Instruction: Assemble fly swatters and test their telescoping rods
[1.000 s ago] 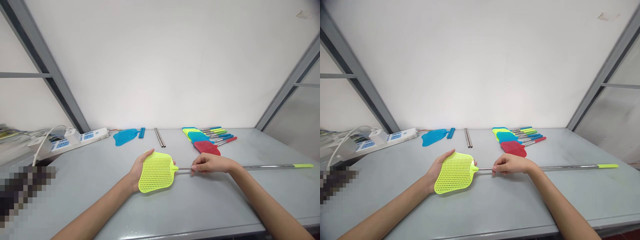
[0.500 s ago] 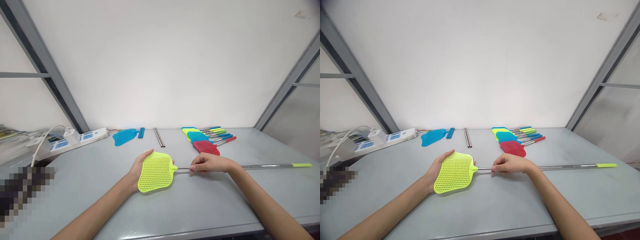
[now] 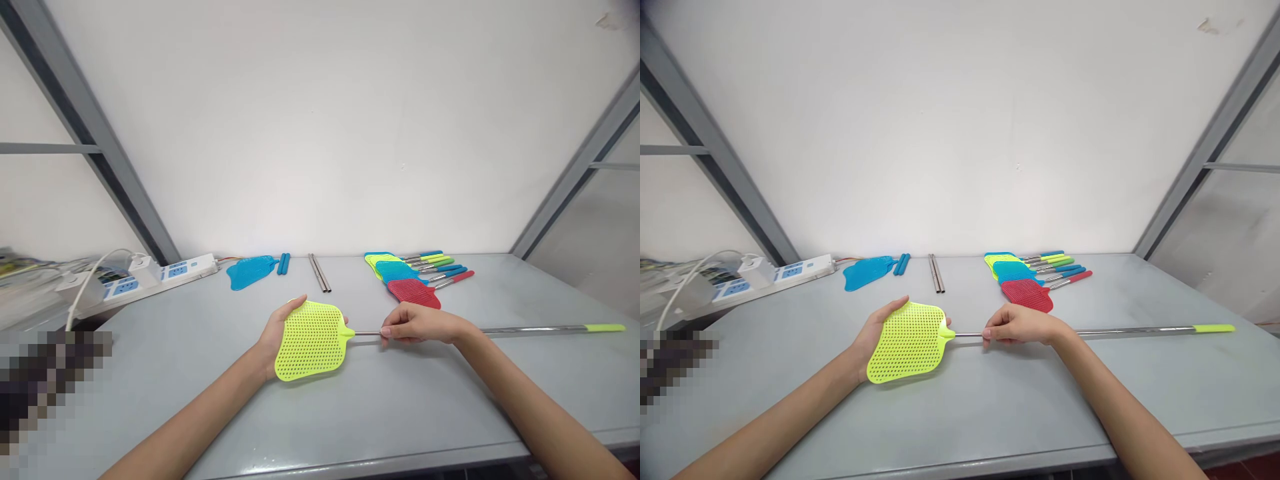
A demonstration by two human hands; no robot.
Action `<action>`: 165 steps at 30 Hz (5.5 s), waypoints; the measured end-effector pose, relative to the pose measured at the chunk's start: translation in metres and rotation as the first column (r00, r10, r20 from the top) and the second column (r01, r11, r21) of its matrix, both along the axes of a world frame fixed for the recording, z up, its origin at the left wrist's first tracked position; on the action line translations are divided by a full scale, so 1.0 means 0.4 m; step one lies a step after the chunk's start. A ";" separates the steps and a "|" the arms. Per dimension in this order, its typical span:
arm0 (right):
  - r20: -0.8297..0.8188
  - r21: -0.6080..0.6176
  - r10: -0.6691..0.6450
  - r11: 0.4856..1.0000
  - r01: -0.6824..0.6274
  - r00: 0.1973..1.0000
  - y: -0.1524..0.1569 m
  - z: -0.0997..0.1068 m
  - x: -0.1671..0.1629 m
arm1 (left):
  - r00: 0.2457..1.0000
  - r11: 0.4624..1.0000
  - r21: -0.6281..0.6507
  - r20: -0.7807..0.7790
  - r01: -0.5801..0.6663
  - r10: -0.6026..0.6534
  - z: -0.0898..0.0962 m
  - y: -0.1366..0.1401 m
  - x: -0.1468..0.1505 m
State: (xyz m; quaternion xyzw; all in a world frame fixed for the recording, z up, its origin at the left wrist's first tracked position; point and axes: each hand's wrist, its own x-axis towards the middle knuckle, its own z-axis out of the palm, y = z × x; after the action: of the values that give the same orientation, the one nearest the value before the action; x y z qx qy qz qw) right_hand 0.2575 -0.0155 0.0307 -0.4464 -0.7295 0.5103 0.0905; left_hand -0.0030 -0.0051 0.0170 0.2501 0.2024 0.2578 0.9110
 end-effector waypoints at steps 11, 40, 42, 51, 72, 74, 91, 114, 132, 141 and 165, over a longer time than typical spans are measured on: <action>0.001 -0.001 0.014 1.000 -0.014 1.000 0.004 -0.011 -0.001 | 0.999 0.999 0.005 -0.023 -0.035 0.035 -0.006 -0.002 -0.002; 0.028 0.040 0.026 0.999 -0.027 0.999 0.003 -0.009 0.001 | 0.998 0.999 -0.028 -0.038 -0.044 0.043 -0.003 0.001 -0.002; 0.028 0.041 0.022 0.999 -0.023 0.999 0.003 -0.009 0.000 | 0.998 0.999 -0.027 -0.040 -0.045 0.044 -0.005 0.001 -0.003; 0.016 0.033 0.023 0.999 -0.023 1.000 0.005 -0.013 -0.002 | 0.998 0.998 -0.025 -0.041 -0.051 0.050 -0.010 0.003 -0.003; -0.065 -0.202 -0.011 0.979 -0.002 0.998 0.014 -0.040 -0.010 | 0.993 0.995 0.060 -0.091 -0.076 0.081 -0.013 -0.016 0.004; -0.077 -0.217 -0.007 0.976 -0.010 0.997 0.015 -0.043 -0.014 | 0.992 0.995 0.071 -0.097 -0.074 0.081 -0.011 -0.020 0.007; -0.121 -0.256 0.012 0.966 -0.043 0.993 0.007 -0.057 -0.072 | 0.993 0.996 0.074 -0.103 -0.058 0.066 -0.013 -0.041 0.032; -0.129 -0.108 0.058 0.992 -0.072 0.990 -0.001 -0.032 -0.044 | 0.958 0.987 0.052 -0.238 -0.151 0.159 -0.016 -0.011 0.033; 0.138 -0.099 0.024 0.995 -0.010 0.990 0.011 -0.015 0.027 | 0.948 0.982 0.094 -0.262 -0.163 0.182 -0.010 0.021 -0.008; 0.111 -0.063 0.091 0.994 -0.084 0.990 0.009 -0.018 0.011 | 0.958 0.991 0.115 -0.267 -0.076 0.104 -0.010 0.029 -0.028; 0.150 0.010 0.050 0.999 -0.052 0.987 0.001 -0.001 0.008 | 0.978 0.983 -0.013 0.106 0.182 -0.180 0.002 0.003 -0.018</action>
State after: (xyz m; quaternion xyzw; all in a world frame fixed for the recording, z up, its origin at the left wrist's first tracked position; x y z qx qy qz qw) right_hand 0.2605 -0.0152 0.0301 -0.4642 -0.7488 0.4723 0.0256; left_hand -0.0103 -0.0038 0.0178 0.2434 0.1338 0.1842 0.9428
